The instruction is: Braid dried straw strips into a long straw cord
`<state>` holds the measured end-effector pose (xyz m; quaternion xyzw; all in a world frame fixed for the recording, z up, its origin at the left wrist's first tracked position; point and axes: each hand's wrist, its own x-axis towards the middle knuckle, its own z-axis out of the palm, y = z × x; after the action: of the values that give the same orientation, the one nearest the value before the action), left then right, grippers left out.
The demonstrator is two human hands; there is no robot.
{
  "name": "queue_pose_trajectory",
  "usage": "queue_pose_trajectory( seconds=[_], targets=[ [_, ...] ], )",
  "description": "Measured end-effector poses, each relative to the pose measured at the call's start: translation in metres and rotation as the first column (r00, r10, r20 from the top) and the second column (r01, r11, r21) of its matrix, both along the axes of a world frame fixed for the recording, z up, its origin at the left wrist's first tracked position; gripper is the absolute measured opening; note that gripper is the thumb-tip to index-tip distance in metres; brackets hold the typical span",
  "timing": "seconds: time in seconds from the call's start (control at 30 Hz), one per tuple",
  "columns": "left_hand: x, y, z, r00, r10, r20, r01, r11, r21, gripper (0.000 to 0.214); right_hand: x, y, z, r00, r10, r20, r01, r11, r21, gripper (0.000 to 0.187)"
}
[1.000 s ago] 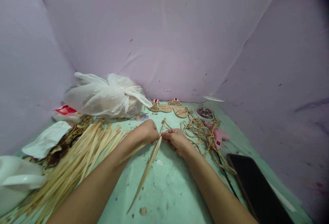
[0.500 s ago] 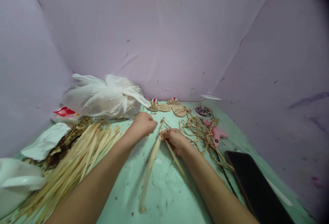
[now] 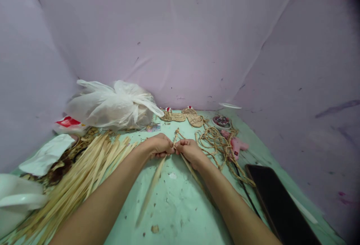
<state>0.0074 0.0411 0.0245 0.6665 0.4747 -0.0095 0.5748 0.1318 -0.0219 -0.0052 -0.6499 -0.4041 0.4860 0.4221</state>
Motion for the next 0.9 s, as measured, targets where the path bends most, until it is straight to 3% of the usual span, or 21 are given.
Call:
queue_pose_trajectory(
  seconds=[0.13,0.27,0.4,0.53,0.63,0.77,0.9],
  targets=[
    [0.0,-0.002,0.004,0.999,0.027,-0.031,-0.026,1.0,0.003,0.015,0.005,0.001,-0.005,0.995,0.059,0.086,-0.062,0.997,0.038,0.016],
    [0.003,0.0,0.0,0.995,0.052,0.084,-0.04,0.99,-0.136,0.012,0.008,0.005,-0.011,0.991,0.07,0.112,-0.084,0.989,0.125,0.015],
    [0.004,0.003,-0.005,0.986,0.141,0.094,-0.121,0.975,-0.188,0.013,0.009,0.004,-0.005,0.986,0.105,0.128,-0.123,0.981,0.149,0.015],
    [0.004,0.006,-0.007,0.98,0.141,0.142,-0.104,0.965,-0.24,0.012,0.01,0.003,0.0,0.981,0.124,0.146,-0.148,0.974,0.171,0.014],
    [0.004,0.005,-0.007,0.989,0.114,0.092,-0.095,0.978,-0.187,0.015,0.012,0.004,-0.005,0.974,0.136,0.183,-0.169,0.969,0.18,0.015],
    [0.008,-0.002,-0.004,0.991,0.091,-0.099,-0.093,0.996,-0.015,0.017,0.016,0.003,-0.007,0.938,0.194,0.287,-0.237,0.964,0.125,0.011],
    [0.012,-0.009,0.002,0.987,0.121,-0.111,-0.114,0.992,0.062,0.013,0.015,-0.002,0.008,0.789,0.132,0.6,-0.232,0.968,0.091,0.011]
  ],
)
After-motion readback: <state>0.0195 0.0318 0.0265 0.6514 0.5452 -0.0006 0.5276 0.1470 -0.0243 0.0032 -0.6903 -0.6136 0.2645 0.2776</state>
